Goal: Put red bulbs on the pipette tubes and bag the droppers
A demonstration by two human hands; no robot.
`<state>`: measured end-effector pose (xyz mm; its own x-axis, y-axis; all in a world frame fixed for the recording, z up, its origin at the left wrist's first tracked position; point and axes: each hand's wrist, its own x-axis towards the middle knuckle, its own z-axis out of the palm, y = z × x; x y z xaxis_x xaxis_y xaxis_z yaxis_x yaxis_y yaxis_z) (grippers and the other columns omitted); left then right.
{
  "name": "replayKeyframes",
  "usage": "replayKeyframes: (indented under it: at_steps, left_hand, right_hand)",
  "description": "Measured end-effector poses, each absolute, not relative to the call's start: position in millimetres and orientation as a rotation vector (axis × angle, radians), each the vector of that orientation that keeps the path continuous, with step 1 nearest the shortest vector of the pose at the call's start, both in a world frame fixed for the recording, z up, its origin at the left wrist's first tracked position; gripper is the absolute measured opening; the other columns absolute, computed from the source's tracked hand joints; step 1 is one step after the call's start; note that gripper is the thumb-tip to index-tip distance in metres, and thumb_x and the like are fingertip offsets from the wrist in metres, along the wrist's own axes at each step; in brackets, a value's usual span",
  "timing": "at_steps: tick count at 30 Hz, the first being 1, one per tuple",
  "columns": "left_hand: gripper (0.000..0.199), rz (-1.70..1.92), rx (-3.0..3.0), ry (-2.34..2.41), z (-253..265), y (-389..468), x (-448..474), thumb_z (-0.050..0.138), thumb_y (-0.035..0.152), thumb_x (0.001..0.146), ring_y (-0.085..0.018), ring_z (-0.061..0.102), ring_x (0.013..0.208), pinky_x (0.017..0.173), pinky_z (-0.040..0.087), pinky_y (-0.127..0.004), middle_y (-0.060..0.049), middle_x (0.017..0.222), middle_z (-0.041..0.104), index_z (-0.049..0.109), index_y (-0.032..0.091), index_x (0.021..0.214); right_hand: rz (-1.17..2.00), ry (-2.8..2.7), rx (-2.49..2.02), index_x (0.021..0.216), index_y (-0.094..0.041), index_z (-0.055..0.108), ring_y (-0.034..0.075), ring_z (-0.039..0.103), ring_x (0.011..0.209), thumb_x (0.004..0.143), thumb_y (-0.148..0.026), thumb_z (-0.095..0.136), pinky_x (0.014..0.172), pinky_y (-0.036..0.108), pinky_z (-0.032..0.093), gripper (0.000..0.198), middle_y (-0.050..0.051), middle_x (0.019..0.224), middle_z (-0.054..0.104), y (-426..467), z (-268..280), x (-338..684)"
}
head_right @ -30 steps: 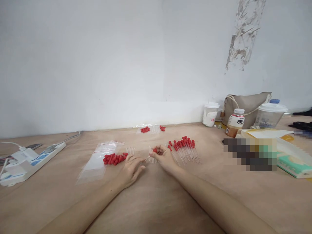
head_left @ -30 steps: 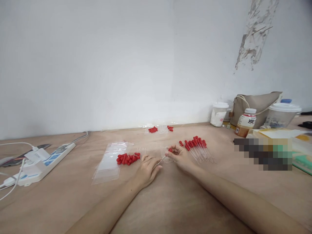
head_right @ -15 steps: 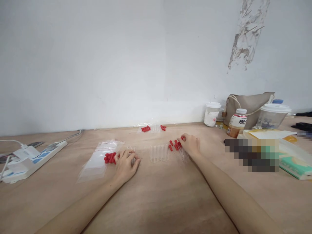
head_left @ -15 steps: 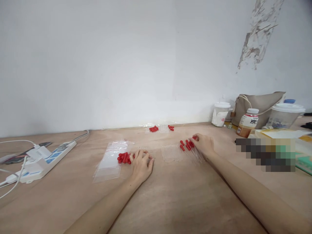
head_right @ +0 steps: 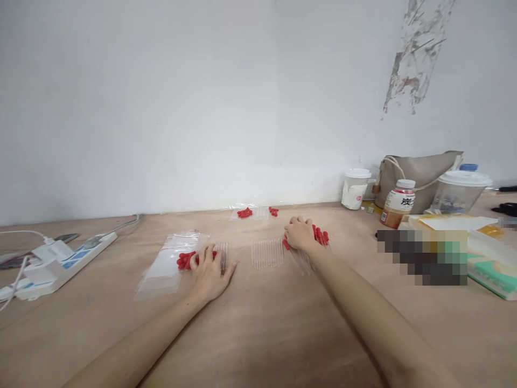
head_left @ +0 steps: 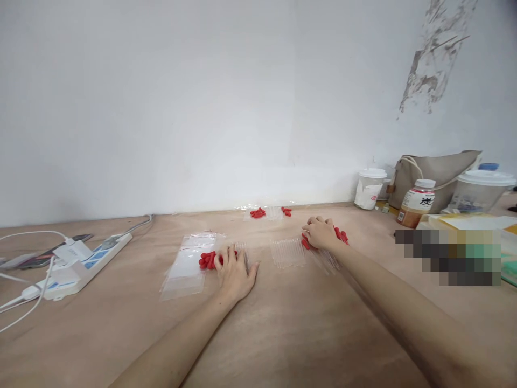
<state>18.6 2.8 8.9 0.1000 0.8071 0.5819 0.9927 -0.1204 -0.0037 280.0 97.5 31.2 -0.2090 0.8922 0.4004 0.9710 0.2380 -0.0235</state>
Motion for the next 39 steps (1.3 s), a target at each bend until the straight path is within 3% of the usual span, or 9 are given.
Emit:
replayKeyframes:
  at_steps: [5,11,18,20,24,28,33,39]
  left_hand:
    - [0.037,-0.569,-2.031,-1.754,9,2,17,0.042,0.044,0.082,-0.033,0.024,0.122,0.094,0.014,-0.052,-0.016,0.128,0.039,0.058,0.017,0.102]
    - [0.03,-0.61,-2.061,-1.674,11,0,19,0.044,0.04,0.082,-0.032,0.025,0.122,0.094,0.015,-0.053,-0.012,0.128,0.041,0.063,0.02,0.094]
    - [0.024,-0.672,-2.188,-1.62,9,3,18,0.048,0.036,0.081,-0.029,0.032,0.118,0.093,0.019,-0.051,-0.009,0.123,0.047,0.063,0.024,0.095]
    - [0.021,-0.7,-2.263,-1.587,10,3,18,0.047,0.032,0.082,-0.028,0.038,0.113,0.092,0.018,-0.052,-0.007,0.116,0.053,0.063,0.025,0.094]
    - [0.019,-0.77,-2.307,-1.547,12,0,19,0.046,0.025,0.083,-0.024,0.048,0.098,0.091,0.014,-0.054,-0.004,0.095,0.064,0.065,0.026,0.084]
    - [0.019,-0.811,-2.276,-1.518,13,-1,20,0.047,0.021,0.082,-0.023,0.051,0.089,0.091,0.013,-0.053,-0.003,0.08,0.066,0.065,0.025,0.079]
    - [0.019,-0.807,-2.247,-1.502,11,0,23,0.047,0.016,0.08,-0.022,0.052,0.081,0.086,0.019,-0.05,-0.004,0.072,0.065,0.064,0.023,0.075]
    - [0.019,-0.602,-2.19,-1.557,10,1,28,0.043,0.016,0.081,-0.027,0.048,0.084,0.075,0.026,-0.045,-0.01,0.077,0.063,0.062,0.018,0.08]
  right_hand:
    - [-0.257,-2.179,-1.734,0.071,-0.02,0.067,0.027,0.044,0.094,0.072,-0.024,0.052,0.075,0.043,0.026,0.015,0.012,0.094,0.058,107,27,275]
    - [-0.177,-1.961,-1.682,0.081,-0.02,0.059,0.023,0.047,0.091,0.074,-0.028,0.048,0.073,0.038,0.031,0.015,0.007,0.091,0.059,98,32,271]
    - [0.266,-1.758,-1.166,0.099,-0.016,0.051,0.013,0.051,0.061,0.076,-0.023,0.045,0.059,0.026,0.04,0.025,0.003,0.078,0.059,48,19,251]
    - [0.257,-1.856,-1.045,0.099,-0.017,0.053,0.013,0.052,0.064,0.077,-0.02,0.044,0.061,0.027,0.042,0.024,0.005,0.08,0.059,29,12,245]
    - [0.179,-1.983,-0.908,0.081,-0.019,0.057,0.014,0.053,0.07,0.077,-0.018,0.046,0.069,0.03,0.043,0.011,0.004,0.076,0.058,5,6,239]
    - [0.201,-1.97,-0.877,0.071,-0.019,0.051,0.013,0.052,0.065,0.077,-0.021,0.048,0.063,0.028,0.044,0.007,0.002,0.07,0.055,1,6,239]
    - [0.194,-1.975,-0.918,0.079,-0.018,0.054,0.015,0.052,0.07,0.079,-0.022,0.047,0.064,0.029,0.043,0.008,0.004,0.074,0.056,2,7,239]
    - [0.115,-2.002,-0.891,0.09,-0.018,0.058,0.018,0.053,0.078,0.082,-0.02,0.043,0.073,0.035,0.044,0.017,0.007,0.08,0.058,4,2,238]
